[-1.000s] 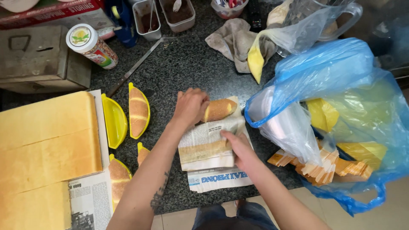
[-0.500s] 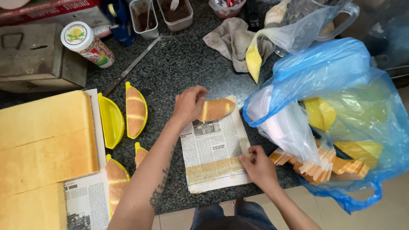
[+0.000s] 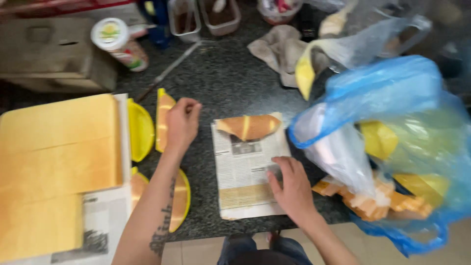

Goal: The person wraps individual crescent-shaped bread pieces in newspaper and places them into a blue plastic bag.

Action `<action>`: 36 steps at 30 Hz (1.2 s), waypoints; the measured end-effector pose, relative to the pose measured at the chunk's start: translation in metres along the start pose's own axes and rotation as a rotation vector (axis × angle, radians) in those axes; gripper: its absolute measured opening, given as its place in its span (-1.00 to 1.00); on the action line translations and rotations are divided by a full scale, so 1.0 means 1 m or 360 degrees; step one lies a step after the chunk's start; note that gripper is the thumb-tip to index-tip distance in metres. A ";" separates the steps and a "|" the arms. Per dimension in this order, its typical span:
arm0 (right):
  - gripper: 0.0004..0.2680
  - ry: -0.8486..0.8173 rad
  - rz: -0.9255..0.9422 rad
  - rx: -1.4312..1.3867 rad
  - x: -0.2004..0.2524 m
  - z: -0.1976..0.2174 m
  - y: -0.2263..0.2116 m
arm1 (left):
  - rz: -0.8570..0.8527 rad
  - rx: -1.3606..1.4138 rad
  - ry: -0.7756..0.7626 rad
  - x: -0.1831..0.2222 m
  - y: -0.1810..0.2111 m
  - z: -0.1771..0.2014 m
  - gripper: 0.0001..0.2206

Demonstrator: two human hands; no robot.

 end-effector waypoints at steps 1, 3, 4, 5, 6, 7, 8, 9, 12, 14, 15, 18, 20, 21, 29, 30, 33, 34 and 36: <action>-0.70 -0.0011 0.0027 -0.0020 -0.008 -0.007 0.004 | 0.0011 -0.0017 0.0028 0.001 -0.012 0.028 -0.90; -0.70 0.0152 0.0157 0.0009 -0.023 -0.020 0.009 | 0.0144 -0.0561 0.0152 0.007 -0.038 0.084 -0.72; -0.70 0.0140 0.0181 -0.0007 -0.029 -0.024 0.011 | 0.0161 -0.0572 0.0175 0.009 -0.053 0.102 -0.72; -0.72 0.0121 0.0150 -0.0024 -0.034 -0.029 0.013 | 0.0256 -0.0668 0.0208 0.010 -0.069 0.120 -0.66; -0.74 0.0101 0.0119 -0.0041 -0.040 -0.034 0.015 | 0.0352 -0.0762 0.0240 0.013 -0.085 0.138 -0.59; -0.74 0.0099 0.0138 -0.0049 -0.042 -0.034 0.014 | 0.0358 -0.0765 0.0259 0.017 -0.095 0.144 -0.59; -0.75 0.0039 0.0092 -0.0036 -0.045 -0.034 0.014 | 0.0352 -0.0769 0.0092 0.020 -0.106 0.147 -0.78; -0.75 -0.0022 0.0042 -0.0016 -0.047 -0.033 0.015 | 0.0343 -0.0766 -0.0080 0.024 -0.116 0.149 -0.55; -0.74 -0.0073 -0.0035 -0.0045 -0.043 -0.030 0.016 | 0.0727 0.0039 -0.0004 0.033 -0.169 0.145 -0.48; -0.76 -0.0064 -0.0030 -0.0067 -0.040 -0.031 0.018 | 0.0891 0.0432 0.0066 0.048 -0.114 0.155 -0.49; -0.78 -0.0063 -0.0038 -0.0089 -0.036 -0.031 0.020 | 0.1055 0.0827 0.0120 0.059 -0.088 0.158 -0.49; -0.78 -0.0078 -0.0081 -0.0086 -0.029 -0.036 0.021 | 0.1063 0.0704 0.0160 0.058 -0.109 0.157 -0.55; -0.78 -0.0098 -0.0105 -0.0080 -0.025 -0.037 0.022 | 0.0885 0.0180 0.0023 0.060 -0.116 0.157 -0.51; -0.78 -0.0122 -0.0139 -0.0082 -0.021 -0.039 0.023 | 0.0697 -0.0348 -0.0115 0.060 -0.118 0.156 -0.43; -0.75 -0.0237 -0.0108 0.0063 -0.017 -0.040 0.039 | 0.0508 -0.1286 -0.0083 0.051 -0.164 0.123 -0.58; -0.74 -0.0255 -0.0089 0.0099 -0.015 -0.037 0.042 | 0.0491 -0.1392 0.0019 0.050 -0.167 0.123 -0.67; -0.71 -0.0383 0.0230 0.0324 -0.005 -0.024 0.028 | 0.0144 -0.0944 0.0334 0.088 -0.044 0.152 -0.75; -0.71 -0.0377 0.0216 0.0330 0.002 -0.027 0.037 | 0.0133 -0.0938 0.0322 0.094 -0.040 0.139 -0.75; -0.68 -0.0536 0.0387 0.0655 0.023 -0.038 0.050 | -0.0509 -0.0930 0.0251 0.113 -0.025 0.113 -0.81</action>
Point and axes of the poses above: each hand's wrist, its own x-axis away from the middle knuckle, its own z-axis out of the back of the hand, y = z × x, the point moved 2 cm from there along -x, towards the middle knuckle, and after that the axes turned 9 degrees about z, right-handed, at the moved point
